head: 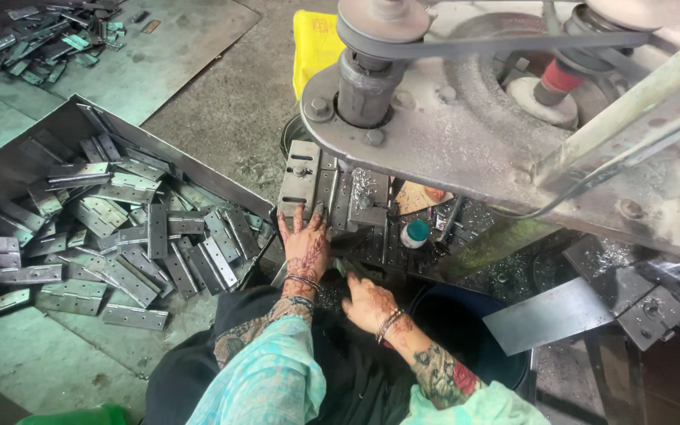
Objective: The person repeatedly picks up small rectangular metal parts from a bin, places them into a grinding machine, and operates the machine to grind the parts. The person then removes the parts and places them back into the bin.
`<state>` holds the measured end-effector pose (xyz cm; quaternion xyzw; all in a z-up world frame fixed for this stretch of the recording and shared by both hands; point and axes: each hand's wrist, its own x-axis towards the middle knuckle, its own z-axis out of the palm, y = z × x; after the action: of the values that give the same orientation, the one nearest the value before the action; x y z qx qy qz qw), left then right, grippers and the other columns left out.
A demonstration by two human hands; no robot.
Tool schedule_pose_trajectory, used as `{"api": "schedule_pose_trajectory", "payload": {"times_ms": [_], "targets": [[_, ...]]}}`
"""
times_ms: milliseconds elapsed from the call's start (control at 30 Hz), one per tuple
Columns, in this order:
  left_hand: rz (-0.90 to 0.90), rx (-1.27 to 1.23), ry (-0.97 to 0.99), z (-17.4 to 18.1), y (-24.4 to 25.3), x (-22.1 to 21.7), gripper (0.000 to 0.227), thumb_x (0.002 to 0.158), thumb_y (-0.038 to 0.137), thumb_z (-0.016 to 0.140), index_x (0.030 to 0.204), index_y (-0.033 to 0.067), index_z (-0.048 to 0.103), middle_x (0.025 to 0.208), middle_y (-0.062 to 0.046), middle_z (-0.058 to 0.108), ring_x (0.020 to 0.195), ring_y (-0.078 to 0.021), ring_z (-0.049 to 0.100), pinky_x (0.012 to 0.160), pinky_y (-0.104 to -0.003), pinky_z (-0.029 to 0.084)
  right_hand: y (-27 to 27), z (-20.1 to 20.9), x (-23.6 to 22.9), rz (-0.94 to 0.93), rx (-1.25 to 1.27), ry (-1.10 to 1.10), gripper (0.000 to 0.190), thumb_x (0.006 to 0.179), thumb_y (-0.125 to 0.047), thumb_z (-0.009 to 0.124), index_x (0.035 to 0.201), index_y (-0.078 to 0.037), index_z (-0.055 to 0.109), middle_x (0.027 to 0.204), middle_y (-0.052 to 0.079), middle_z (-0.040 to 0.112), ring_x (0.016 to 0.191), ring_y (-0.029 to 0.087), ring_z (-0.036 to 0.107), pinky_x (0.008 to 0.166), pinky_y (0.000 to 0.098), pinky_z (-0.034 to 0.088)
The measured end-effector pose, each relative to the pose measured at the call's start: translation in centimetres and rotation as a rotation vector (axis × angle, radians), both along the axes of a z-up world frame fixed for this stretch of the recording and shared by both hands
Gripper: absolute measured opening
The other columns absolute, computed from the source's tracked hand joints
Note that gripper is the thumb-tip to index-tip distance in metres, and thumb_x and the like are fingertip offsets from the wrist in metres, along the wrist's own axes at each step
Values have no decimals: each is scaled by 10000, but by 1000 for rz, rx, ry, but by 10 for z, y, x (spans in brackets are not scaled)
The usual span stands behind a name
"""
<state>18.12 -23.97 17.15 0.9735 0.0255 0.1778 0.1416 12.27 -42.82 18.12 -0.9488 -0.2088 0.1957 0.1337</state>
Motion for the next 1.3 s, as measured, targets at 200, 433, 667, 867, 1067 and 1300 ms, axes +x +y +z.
{"api": "schedule_pose_trajectory", "payload": {"times_ms": [200, 433, 667, 867, 1067, 1300], "targets": [[-18, -30, -77, -1, 4, -2, 366, 943, 213, 554, 1264, 136, 711, 1407, -3, 615, 1484, -319, 349, 1222, -678, 83, -10, -56, -43, -71, 96, -91, 772, 912, -280, 638, 1583, -159, 277, 1279, 241, 601, 1010, 431, 690, 876, 490, 580], [-7, 23, -57, -6, 2, -11, 475, 848, 177, 561, 1306, 129, 682, 1438, -19, 588, 1488, -342, 338, 1198, -683, 92, -20, -94, -47, -76, 223, -167, 860, 865, -244, 687, 1598, -181, 241, 1354, 319, 512, 996, 461, 678, 862, 493, 577], [23, 95, 127, 11, -2, 19, 414, 946, 150, 490, 1318, 89, 662, 1412, -57, 593, 1486, -389, 331, 1194, -711, 66, -14, -37, -2, 41, 65, -89, 596, 940, -283, 678, 1463, -124, 439, 1180, 220, 671, 1043, 425, 685, 915, 506, 565], [31, 67, 74, 17, -3, 36, 434, 919, 125, 505, 1322, 89, 664, 1416, -48, 596, 1483, -378, 339, 1212, -698, 54, -13, -68, -36, -55, 71, -115, 838, 884, -253, 687, 1600, -173, 259, 1222, 257, 597, 915, 425, 700, 787, 475, 602], [29, 63, 33, 3, -1, 30, 387, 936, 150, 516, 1275, 112, 699, 1471, -46, 580, 1495, -361, 336, 1223, -666, 77, -20, -96, -52, -64, 159, -92, 848, 906, -271, 685, 1619, -167, 239, 1261, 233, 579, 936, 432, 689, 805, 486, 591], [14, 50, 136, 11, -1, 61, 370, 916, 140, 531, 1233, 120, 719, 1436, -40, 587, 1490, -358, 335, 1202, -701, 84, -17, -47, 0, 36, 98, -41, 666, 881, -271, 701, 1472, -116, 436, 1235, 209, 632, 1088, 420, 655, 918, 493, 548]]}}
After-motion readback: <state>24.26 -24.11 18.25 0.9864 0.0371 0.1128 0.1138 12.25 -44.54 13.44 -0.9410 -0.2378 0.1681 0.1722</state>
